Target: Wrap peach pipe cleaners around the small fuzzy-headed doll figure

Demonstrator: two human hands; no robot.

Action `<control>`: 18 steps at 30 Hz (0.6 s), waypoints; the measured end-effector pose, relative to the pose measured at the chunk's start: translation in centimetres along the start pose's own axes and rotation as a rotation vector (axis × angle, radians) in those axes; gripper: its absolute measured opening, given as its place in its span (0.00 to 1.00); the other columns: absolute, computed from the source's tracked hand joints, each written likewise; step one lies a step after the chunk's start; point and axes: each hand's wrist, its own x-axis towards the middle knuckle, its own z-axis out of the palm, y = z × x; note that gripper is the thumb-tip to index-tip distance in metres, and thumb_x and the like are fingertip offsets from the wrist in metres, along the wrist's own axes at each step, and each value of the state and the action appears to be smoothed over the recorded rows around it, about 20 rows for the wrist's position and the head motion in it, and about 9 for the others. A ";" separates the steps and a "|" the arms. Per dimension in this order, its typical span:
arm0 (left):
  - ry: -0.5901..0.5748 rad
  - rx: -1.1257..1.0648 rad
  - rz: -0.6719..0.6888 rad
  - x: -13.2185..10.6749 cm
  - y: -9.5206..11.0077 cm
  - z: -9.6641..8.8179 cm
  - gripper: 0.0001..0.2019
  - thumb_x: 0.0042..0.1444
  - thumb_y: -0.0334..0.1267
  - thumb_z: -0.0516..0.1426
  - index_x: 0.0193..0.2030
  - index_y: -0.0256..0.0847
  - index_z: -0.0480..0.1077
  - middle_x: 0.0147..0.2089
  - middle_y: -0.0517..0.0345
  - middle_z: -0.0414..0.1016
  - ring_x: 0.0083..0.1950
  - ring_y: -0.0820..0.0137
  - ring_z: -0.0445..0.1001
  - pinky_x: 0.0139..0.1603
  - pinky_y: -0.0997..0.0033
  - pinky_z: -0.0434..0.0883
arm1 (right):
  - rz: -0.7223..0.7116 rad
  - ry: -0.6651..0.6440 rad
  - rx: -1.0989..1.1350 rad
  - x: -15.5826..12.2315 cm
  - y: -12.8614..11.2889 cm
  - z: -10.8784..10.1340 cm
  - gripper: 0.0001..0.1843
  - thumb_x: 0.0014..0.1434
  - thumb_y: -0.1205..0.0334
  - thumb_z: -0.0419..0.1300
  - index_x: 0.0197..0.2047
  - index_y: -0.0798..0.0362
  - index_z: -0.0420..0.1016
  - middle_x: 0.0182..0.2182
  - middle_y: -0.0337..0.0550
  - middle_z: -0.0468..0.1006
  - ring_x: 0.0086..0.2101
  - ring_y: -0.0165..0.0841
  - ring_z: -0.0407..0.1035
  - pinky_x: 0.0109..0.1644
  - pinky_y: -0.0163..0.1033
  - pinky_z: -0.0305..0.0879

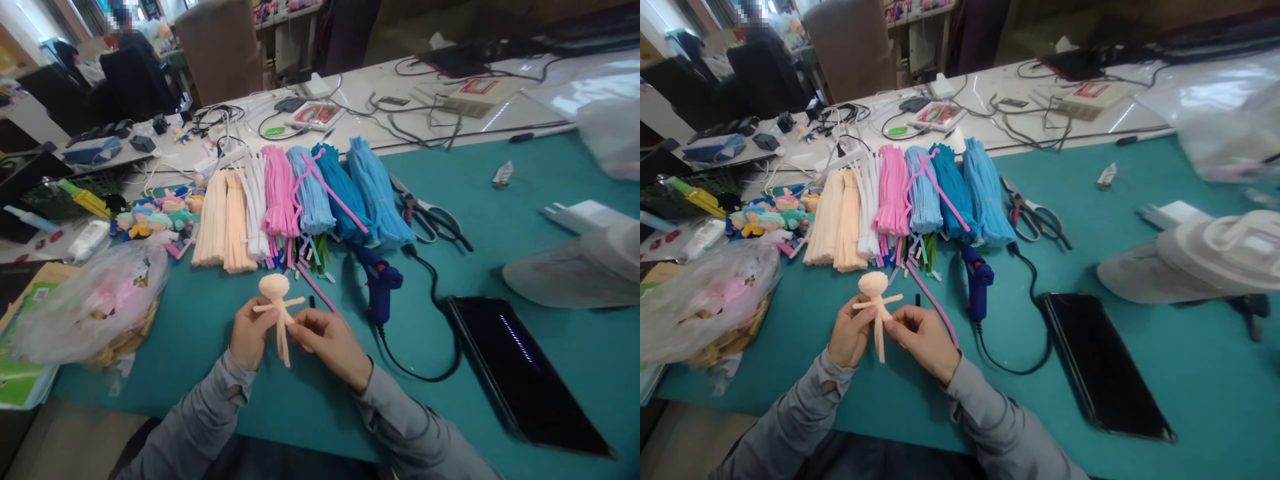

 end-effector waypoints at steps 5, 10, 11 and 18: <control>-0.065 -0.001 -0.076 -0.1 0.3 0.1 0.16 0.31 0.40 0.67 0.26 0.36 0.67 0.21 0.63 0.70 0.21 0.75 0.68 0.22 0.75 0.66 | 0.001 0.033 -0.001 0.3 0.2 -0.3 0.19 0.45 0.48 0.62 0.19 0.55 0.66 0.12 0.31 0.61 0.15 0.22 0.51 0.19 0.31 0.44; -0.205 0.109 -0.204 0.0 0.6 -0.4 0.21 0.29 0.40 0.69 0.30 0.35 0.69 0.23 0.58 0.74 0.22 0.69 0.73 0.22 0.70 0.71 | -0.009 0.084 0.001 0.4 0.3 -0.6 0.19 0.45 0.47 0.63 0.19 0.55 0.66 0.12 0.31 0.61 0.15 0.21 0.50 0.19 0.31 0.43; -0.229 0.134 -0.227 0.0 0.6 -0.5 0.21 0.28 0.41 0.69 0.30 0.34 0.69 0.23 0.57 0.74 0.21 0.68 0.74 0.22 0.70 0.71 | -0.010 0.090 0.001 0.4 0.3 -0.6 0.19 0.45 0.47 0.63 0.19 0.55 0.66 0.12 0.31 0.62 0.15 0.21 0.51 0.19 0.31 0.43; -0.254 0.223 -0.274 0.0 1.0 -0.6 0.22 0.27 0.44 0.69 0.27 0.34 0.67 0.20 0.57 0.75 0.18 0.68 0.74 0.19 0.72 0.70 | -0.001 0.095 -0.005 0.5 0.6 -0.6 0.21 0.44 0.46 0.63 0.19 0.56 0.66 0.13 0.32 0.64 0.15 0.21 0.51 0.19 0.31 0.44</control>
